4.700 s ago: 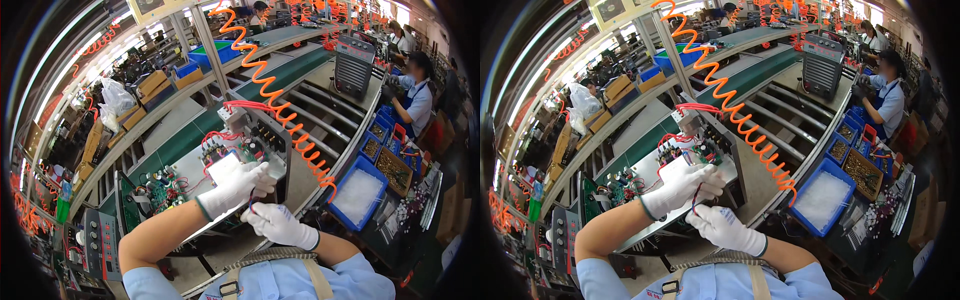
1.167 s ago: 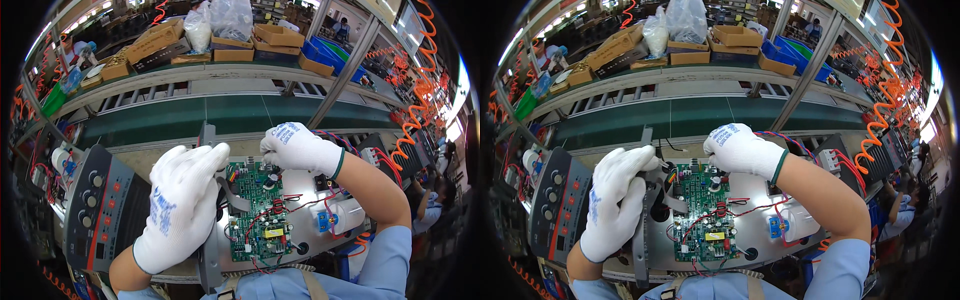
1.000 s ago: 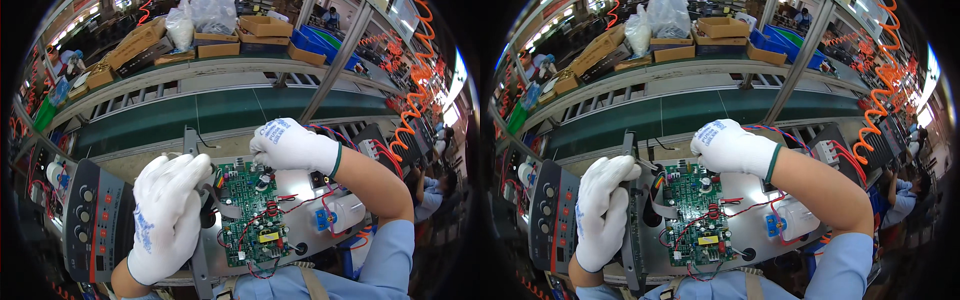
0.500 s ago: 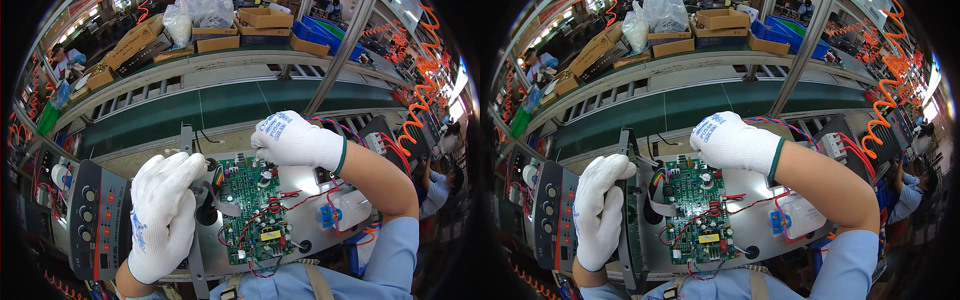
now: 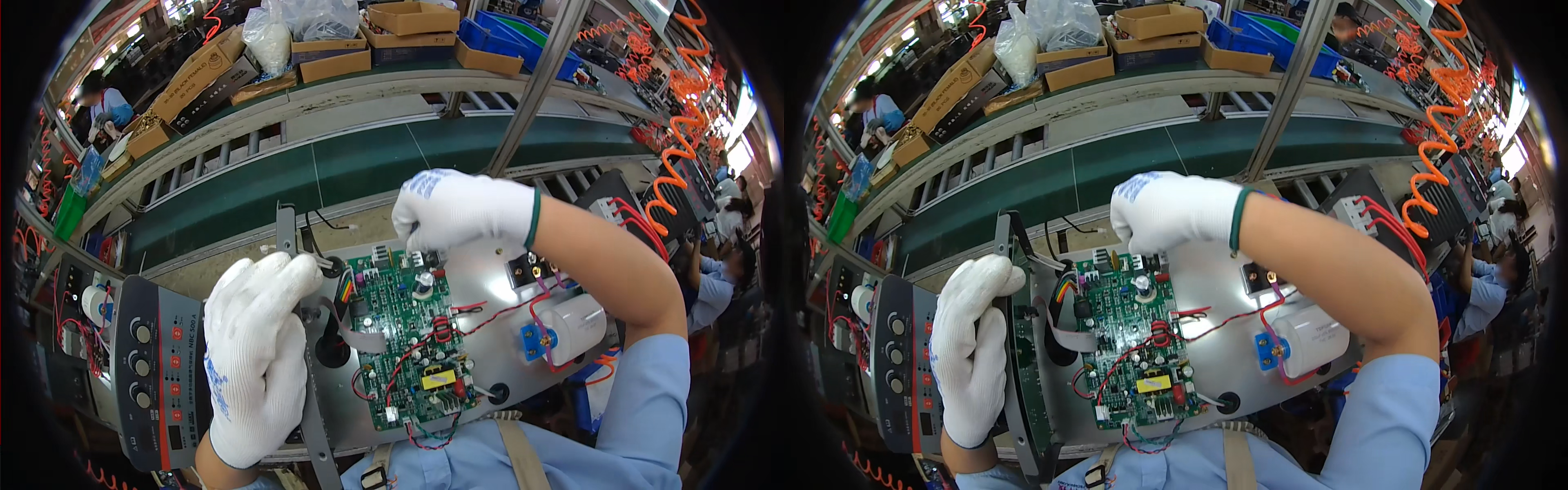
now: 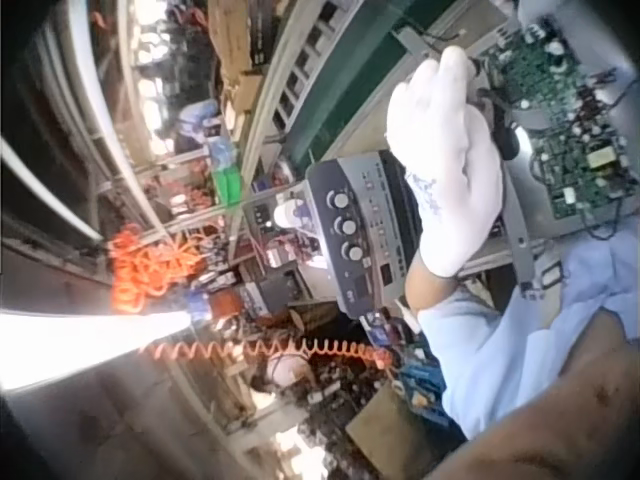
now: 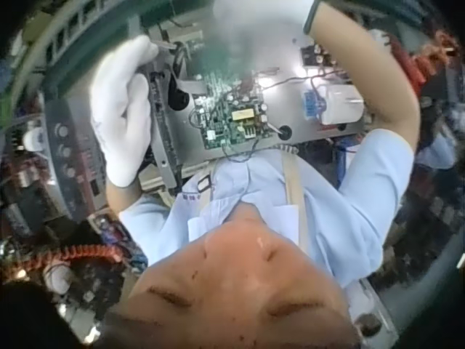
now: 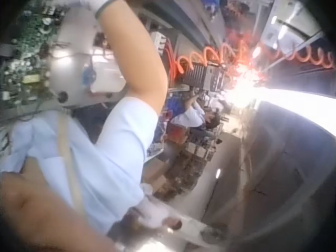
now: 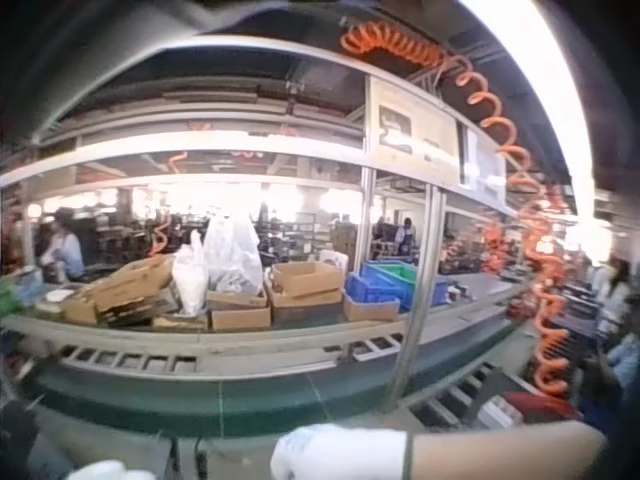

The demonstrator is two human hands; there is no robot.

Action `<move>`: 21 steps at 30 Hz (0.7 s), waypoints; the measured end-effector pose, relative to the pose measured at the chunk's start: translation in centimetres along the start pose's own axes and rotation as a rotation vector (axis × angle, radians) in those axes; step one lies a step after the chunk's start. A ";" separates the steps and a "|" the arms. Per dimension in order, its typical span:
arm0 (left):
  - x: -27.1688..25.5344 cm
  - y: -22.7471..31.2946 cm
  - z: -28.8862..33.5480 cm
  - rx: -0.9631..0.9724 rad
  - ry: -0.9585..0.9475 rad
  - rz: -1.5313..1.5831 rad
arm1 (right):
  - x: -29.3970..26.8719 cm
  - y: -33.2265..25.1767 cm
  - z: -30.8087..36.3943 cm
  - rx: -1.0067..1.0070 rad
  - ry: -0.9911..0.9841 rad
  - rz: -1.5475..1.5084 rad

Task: The person assembles an electronic device on a workbench, connecting red and black wires to a circuit board and a white cylindrical component. They use a soldering iron to secure connections and a heat gun to apply heat to specific areas. The person also handles a black cylindrical object and organizes wires with zip ties.

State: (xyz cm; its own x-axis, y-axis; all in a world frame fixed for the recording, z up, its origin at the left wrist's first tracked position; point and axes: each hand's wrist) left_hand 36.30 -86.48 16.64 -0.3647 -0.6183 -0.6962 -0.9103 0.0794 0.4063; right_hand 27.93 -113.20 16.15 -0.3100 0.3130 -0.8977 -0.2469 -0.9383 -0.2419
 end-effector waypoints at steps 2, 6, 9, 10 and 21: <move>0.1 0.4 -0.1 -0.011 -0.008 0.016 | 0.6 1.1 -0.3 -0.038 0.008 -0.101; 0.8 0.1 -0.3 -0.028 -0.030 0.104 | 0.6 1.2 -0.3 -0.016 -0.019 -0.193; 0.8 0.6 -0.1 -0.085 -0.032 0.195 | 0.8 -1.4 0.2 0.012 0.110 0.040; 1.0 0.6 -0.3 -0.088 -0.051 0.213 | 0.5 -1.6 1.0 0.003 0.130 0.061; -0.8 7.0 3.7 -0.072 -0.202 0.115 | 2.6 0.6 4.1 0.168 0.320 0.031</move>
State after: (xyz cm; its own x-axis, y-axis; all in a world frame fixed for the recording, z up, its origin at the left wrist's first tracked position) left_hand 29.46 -82.51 17.81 -0.5036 -0.4391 -0.7441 -0.8468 0.0799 0.5259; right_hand 23.16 -112.34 15.18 -0.0233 0.1982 -0.9799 -0.3973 -0.9013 -0.1729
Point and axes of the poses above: each hand's wrist, its own z-axis away from the middle knuckle, its own x-axis out of the palm, y = z × x, and after that the axes turned 4 degrees about x, right-handed
